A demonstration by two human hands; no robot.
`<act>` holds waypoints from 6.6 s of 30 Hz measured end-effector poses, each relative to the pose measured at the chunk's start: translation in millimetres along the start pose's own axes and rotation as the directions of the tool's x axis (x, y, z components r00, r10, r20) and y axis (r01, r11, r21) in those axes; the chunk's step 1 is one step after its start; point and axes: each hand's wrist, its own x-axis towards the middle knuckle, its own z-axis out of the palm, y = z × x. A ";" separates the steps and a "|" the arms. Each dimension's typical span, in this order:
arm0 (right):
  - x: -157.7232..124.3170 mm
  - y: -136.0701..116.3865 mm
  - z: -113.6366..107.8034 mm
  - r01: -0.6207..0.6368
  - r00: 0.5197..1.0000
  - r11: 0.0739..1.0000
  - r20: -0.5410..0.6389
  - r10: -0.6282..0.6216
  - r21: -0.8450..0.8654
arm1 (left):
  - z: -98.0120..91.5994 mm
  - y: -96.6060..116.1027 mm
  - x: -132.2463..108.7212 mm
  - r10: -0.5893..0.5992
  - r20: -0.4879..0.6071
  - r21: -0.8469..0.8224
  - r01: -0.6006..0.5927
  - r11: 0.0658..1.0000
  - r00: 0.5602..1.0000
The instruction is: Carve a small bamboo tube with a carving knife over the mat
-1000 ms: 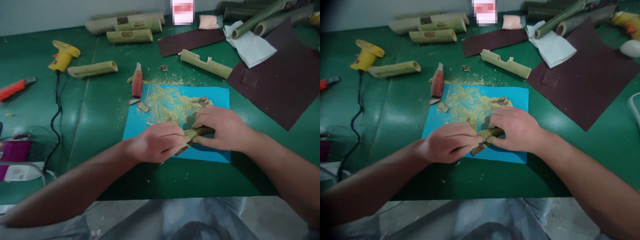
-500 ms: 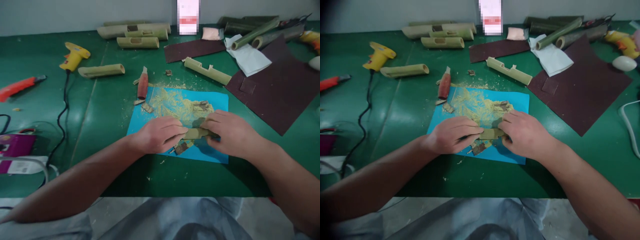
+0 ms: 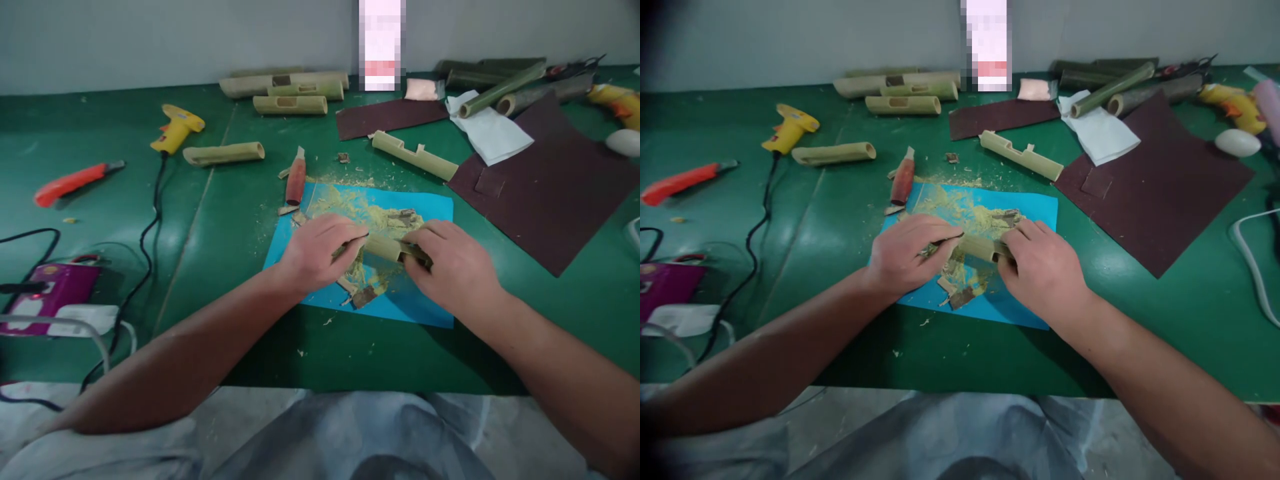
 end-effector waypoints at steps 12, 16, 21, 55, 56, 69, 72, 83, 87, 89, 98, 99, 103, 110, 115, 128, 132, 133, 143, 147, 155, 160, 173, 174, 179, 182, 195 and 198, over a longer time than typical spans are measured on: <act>2.5 -3.3 6.1 -0.062 0.997 0.998 0.058 0.060 0.034 | 4.3 0.4 0.0 -0.073 -0.010 -0.026 0.073 0.997 0.997; 3.5 -1.1 6.9 -0.073 0.995 0.997 0.075 0.070 0.032 | 4.5 -0.4 -0.2 -0.092 0.002 -0.039 0.092 0.995 0.996; 4.1 -1.7 6.7 -0.093 0.991 0.995 0.103 0.090 0.031 | 3.4 -0.1 0.9 -0.169 0.017 -0.100 0.170 0.980 0.985; 3.9 -5.2 7.7 0.000 0.994 0.986 0.112 -0.019 0.169 | -10.4 0.2 2.2 -0.159 0.254 -0.187 0.210 0.960 0.954; 3.8 -4.9 7.2 -0.004 0.992 0.989 0.128 -0.015 0.147 | -10.6 0.0 1.5 -0.149 0.250 -0.170 0.195 0.966 0.957; 2.1 2.1 7.6 0.069 0.986 0.996 0.145 -0.077 0.056 | -1.0 7.8 -6.4 -0.010 0.162 0.016 0.007 1.000 0.987; 3.3 0.4 11.5 0.067 0.987 0.995 0.138 -0.077 0.074 | 0.3 7.5 -6.0 0.003 0.184 0.016 -0.006 1.000 0.983; 2.3 -2.8 17.2 0.073 0.992 0.993 0.097 -0.082 0.095 | -4.3 3.8 -4.9 0.074 0.147 0.038 -0.081 0.996 0.986; 3.5 -3.1 18.0 0.056 0.992 0.991 0.106 -0.069 0.121 | -5.2 6.1 -7.9 0.044 0.178 0.017 -0.048 0.999 0.983; 4.0 -3.1 17.8 0.050 0.992 0.991 0.111 -0.065 0.127 | -5.7 7.9 -9.5 0.027 0.191 -0.008 -0.026 1.000 0.981; 7.7 5.1 11.7 0.161 0.974 0.986 0.153 -0.165 0.040 | -12.1 9.8 -2.1 -0.241 0.200 -0.235 0.286 0.929 0.950; 8.5 7.3 10.6 0.179 0.970 0.983 0.160 -0.182 0.032 | -12.5 10.3 -1.8 -0.263 0.208 -0.245 0.311 0.918 0.942; 9.9 11.4 5.1 0.186 0.964 0.982 0.187 -0.190 0.038 | -10.4 11.3 -3.4 -0.369 0.219 -0.269 0.419 0.867 0.903; 7.7 -10.1 6.2 0.080 0.988 0.996 0.128 -0.085 0.044 | -2.6 11.6 -2.6 -0.475 0.213 -0.312 0.520 0.795 0.854; 9.3 -12.9 16.7 0.085 0.992 0.991 0.086 -0.095 0.105 | -3.1 18.0 2.2 -0.524 0.258 -0.338 0.584 0.738 0.812; 9.1 -8.1 19.2 0.147 0.987 0.972 0.044 -0.157 0.182 | -6.4 23.9 2.8 -0.561 0.300 -0.295 0.635 0.714 0.771; 9.7 -6.5 20.2 0.149 0.985 0.968 0.056 -0.163 0.203 | -6.0 26.2 -0.8 -0.542 0.337 -0.294 0.634 0.716 0.769; 9.9 -6.1 20.3 0.148 0.985 0.968 0.058 -0.163 0.203 | -5.8 26.4 -1.1 -0.540 0.350 -0.298 0.637 0.711 0.766; 11.8 -5.0 18.8 0.134 0.987 0.970 0.065 -0.150 0.204 | -3.9 27.1 0.2 -0.539 0.348 -0.316 0.637 0.703 0.767; 12.4 -4.5 18.3 0.150 0.984 0.966 0.060 -0.166 0.208 | -3.1 24.8 2.7 -0.546 0.293 -0.301 0.618 0.726 0.785; 11.4 -3.8 19.1 0.147 0.985 0.971 0.061 -0.161 0.191 | -4.3 23.9 3.5 -0.563 0.322 -0.301 0.646 0.702 0.761; 12.2 -4.3 17.4 0.126 0.986 0.970 0.079 -0.146 0.210 | -4.1 21.5 5.2 -0.571 0.350 -0.336 0.668 0.664 0.743; 12.2 -3.0 18.2 0.113 0.988 0.964 0.079 -0.136 0.240 | -6.3 19.2 8.5 -0.587 0.387 -0.384 0.703 0.598 0.711; 12.2 -2.9 18.3 0.114 0.988 0.964 0.076 -0.136 0.240 | -6.2 19.6 8.3 -0.594 0.363 -0.386 0.696 0.606 0.718; 13.1 -2.9 18.3 0.115 0.987 0.965 0.083 -0.138 0.235 | -6.3 21.1 7.5 -0.561 0.451 -0.365 0.717 0.594 0.694; 13.5 -3.0 17.9 0.117 0.986 0.964 0.086 -0.141 0.239 | -6.0 19.2 7.6 -0.583 0.375 -0.358 0.693 0.626 0.721; 14.0 -4.3 15.6 0.076 0.987 0.963 0.117 -0.110 0.259 | -11.7 19.6 9.0 -0.573 0.416 -0.357 0.707 0.611 0.706; 14.6 -4.1 15.5 0.078 0.986 0.964 0.125 -0.112 0.252 | -11.7 20.7 8.1 -0.548 0.448 -0.330 0.701 0.632 0.706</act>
